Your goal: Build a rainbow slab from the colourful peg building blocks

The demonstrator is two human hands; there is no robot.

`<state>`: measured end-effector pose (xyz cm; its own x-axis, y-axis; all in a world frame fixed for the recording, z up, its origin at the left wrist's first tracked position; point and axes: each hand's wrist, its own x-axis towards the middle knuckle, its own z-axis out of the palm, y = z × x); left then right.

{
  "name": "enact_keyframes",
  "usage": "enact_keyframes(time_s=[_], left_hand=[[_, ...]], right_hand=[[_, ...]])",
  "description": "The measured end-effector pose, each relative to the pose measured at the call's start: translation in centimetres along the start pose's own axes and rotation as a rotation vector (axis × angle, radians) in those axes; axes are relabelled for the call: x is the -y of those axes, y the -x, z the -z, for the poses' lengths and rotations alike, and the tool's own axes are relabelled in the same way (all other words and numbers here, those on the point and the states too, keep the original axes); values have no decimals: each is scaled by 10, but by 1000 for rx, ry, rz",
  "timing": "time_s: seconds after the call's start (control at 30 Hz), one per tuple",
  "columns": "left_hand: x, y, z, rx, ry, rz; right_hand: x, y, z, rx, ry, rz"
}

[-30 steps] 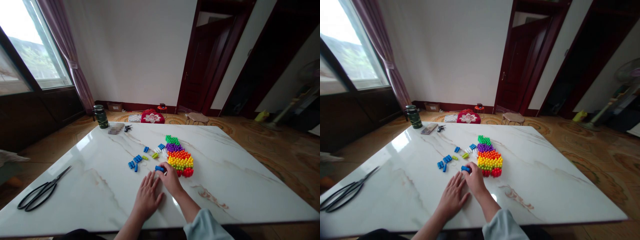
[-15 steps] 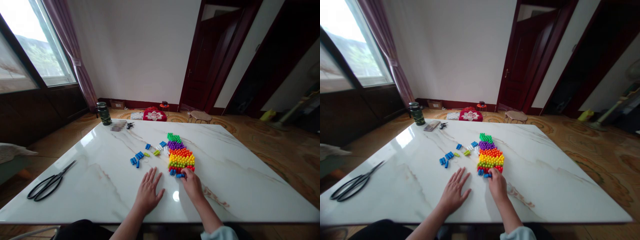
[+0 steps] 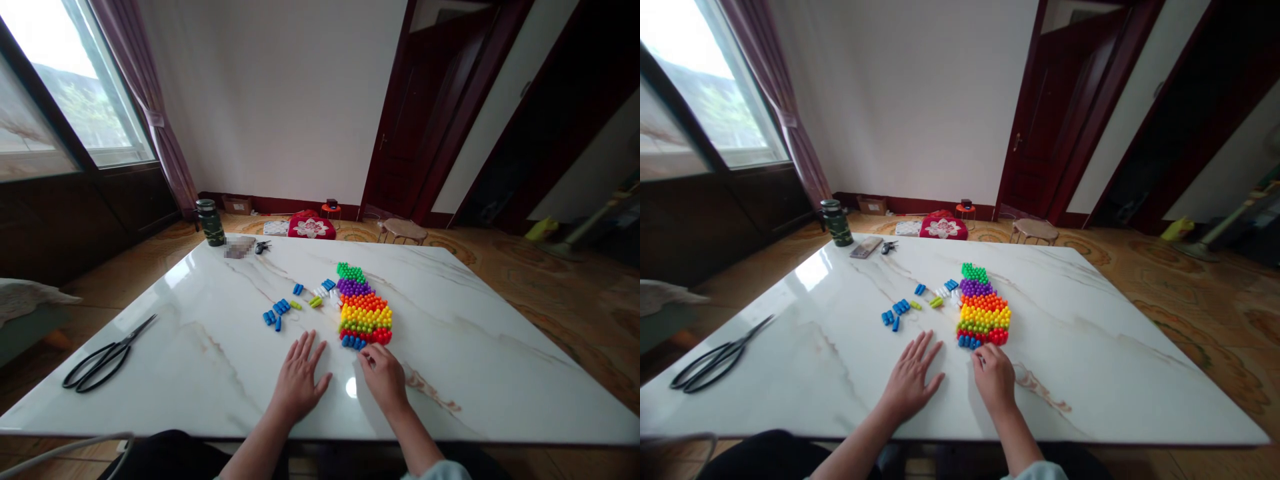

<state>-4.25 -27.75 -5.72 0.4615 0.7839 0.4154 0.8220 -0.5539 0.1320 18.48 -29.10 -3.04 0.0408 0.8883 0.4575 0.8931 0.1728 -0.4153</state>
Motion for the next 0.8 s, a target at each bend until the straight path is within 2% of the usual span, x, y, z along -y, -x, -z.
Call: enact_keyframes(time_s=[0.13,0.3,0.4,0.5,0.57,0.7,0.8], left_hand=[[-1,0,1,10,16,10],[-2,-1,4,29,20,20],[-4,-1,5,44,22,32],[-4,-2,6,46,37,44],[-4,-2,7,45,57,52],[-4,-1,4,38,100,64],[-3,-2,-3,-10,137,63]], right_hand=[[1,2,-6,57,-5,-18],[0,5,-9,37,-34,-37],[10,2,-6,16,-78,-46],[31,-15,-9,31,-187,0],[51,-34,-18,87,-262,45],[97,-76,-49,263,-298,97],[129,-101,-76,385,-203,160]])
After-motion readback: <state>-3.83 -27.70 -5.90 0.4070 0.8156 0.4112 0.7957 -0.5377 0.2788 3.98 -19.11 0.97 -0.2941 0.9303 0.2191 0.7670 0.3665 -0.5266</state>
